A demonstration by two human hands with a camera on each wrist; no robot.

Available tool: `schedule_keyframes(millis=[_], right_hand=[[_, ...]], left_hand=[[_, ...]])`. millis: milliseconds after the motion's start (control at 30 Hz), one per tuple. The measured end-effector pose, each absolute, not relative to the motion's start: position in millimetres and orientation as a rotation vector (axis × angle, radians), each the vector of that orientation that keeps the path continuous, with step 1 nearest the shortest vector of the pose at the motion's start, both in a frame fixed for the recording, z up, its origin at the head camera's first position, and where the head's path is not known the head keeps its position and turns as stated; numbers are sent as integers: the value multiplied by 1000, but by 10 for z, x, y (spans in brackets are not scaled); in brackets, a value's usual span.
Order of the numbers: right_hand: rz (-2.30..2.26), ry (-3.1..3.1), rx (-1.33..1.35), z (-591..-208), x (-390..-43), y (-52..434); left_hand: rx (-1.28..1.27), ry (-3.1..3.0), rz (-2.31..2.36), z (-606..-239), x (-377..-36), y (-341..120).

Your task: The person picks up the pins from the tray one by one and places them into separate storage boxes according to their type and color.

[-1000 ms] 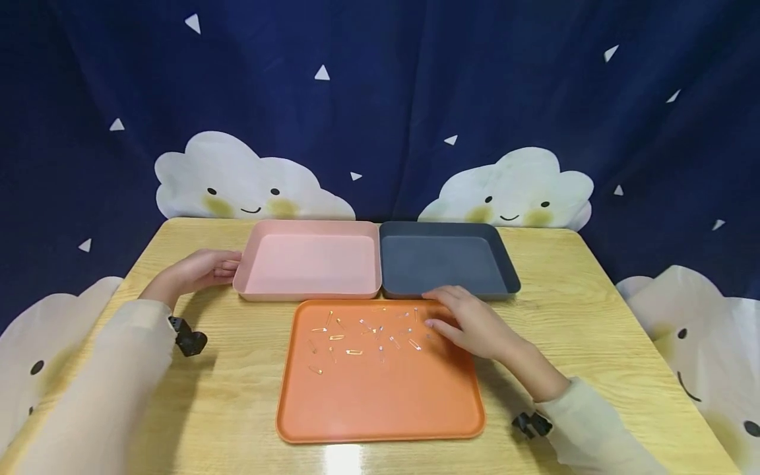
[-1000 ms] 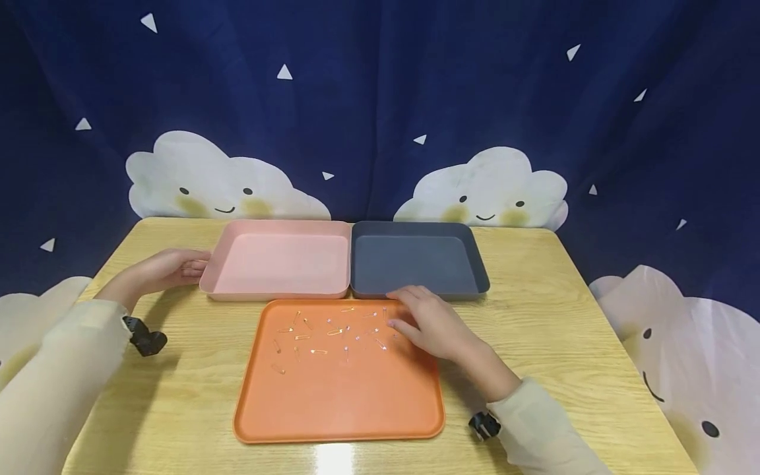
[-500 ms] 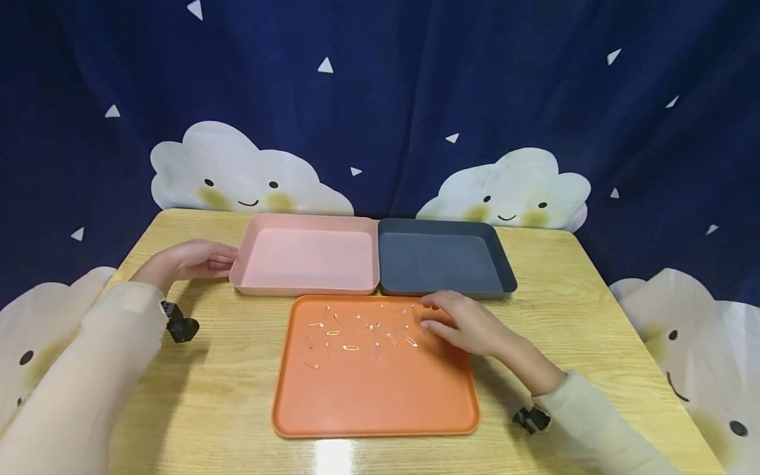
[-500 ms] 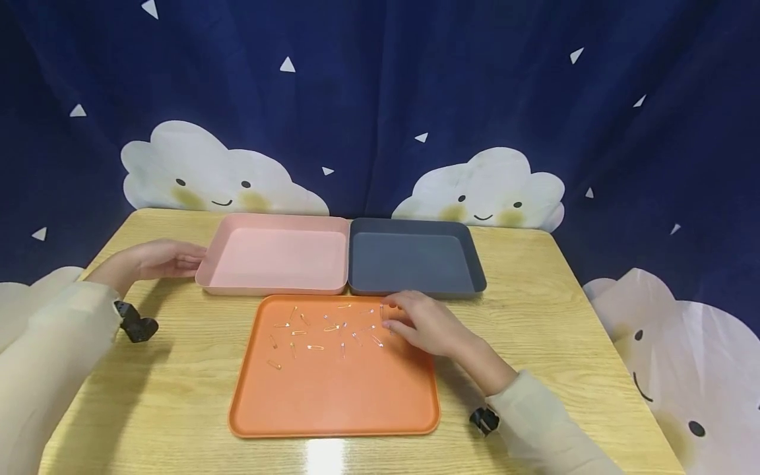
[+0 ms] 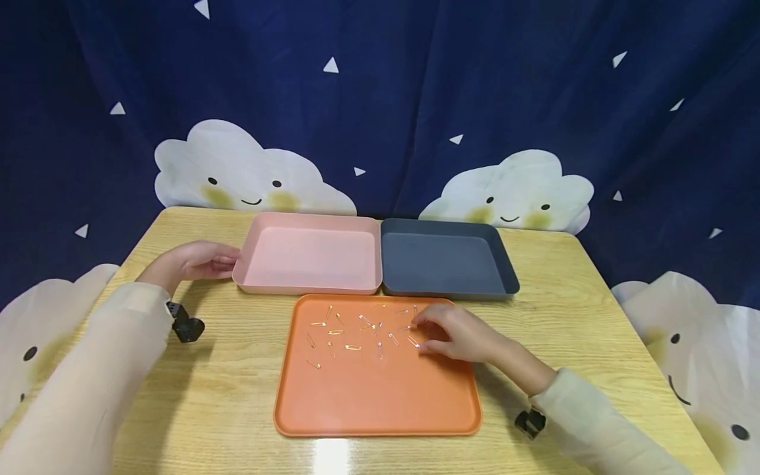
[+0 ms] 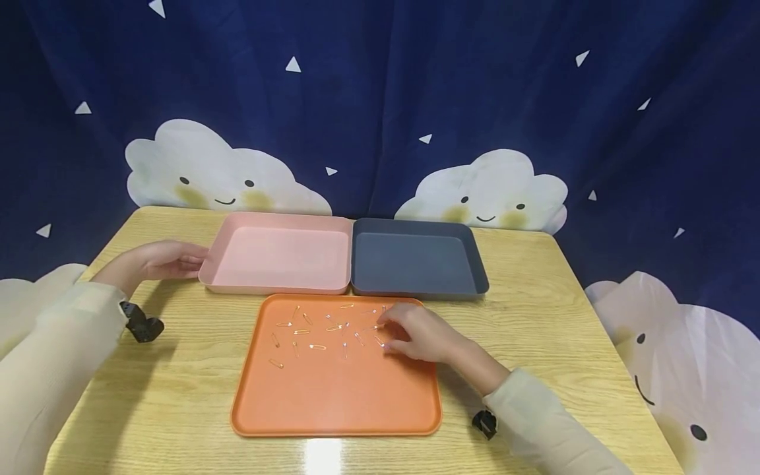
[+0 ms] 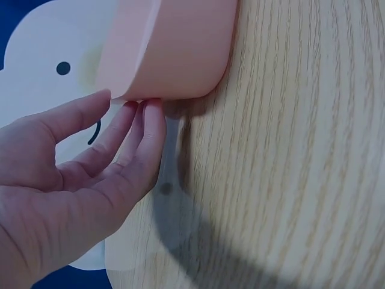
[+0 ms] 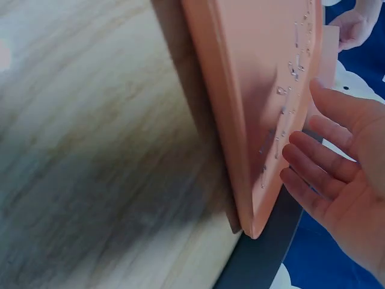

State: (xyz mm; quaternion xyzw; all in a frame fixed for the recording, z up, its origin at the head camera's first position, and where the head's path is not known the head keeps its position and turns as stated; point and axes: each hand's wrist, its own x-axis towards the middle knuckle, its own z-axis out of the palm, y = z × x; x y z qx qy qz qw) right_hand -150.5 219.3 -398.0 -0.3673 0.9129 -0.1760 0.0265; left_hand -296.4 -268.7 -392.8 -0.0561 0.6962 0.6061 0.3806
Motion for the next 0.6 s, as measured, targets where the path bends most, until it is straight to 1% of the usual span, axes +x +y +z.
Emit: schedule_keyframes(millis=[267,467,600], right_hand=[[-528,2780,-1187,-4052,-1452,2142],[-575,2795,-1165,-4057,-1425,2049],[-592,2813,-1099,-4061,-1435,2002]], left_hand=[[-148,1712,1577,-3918,-2946,-2685],[-173,1682,1573,-3924,-2940,-2689],[-201,1689,1580,-3921,-2933,-2680]])
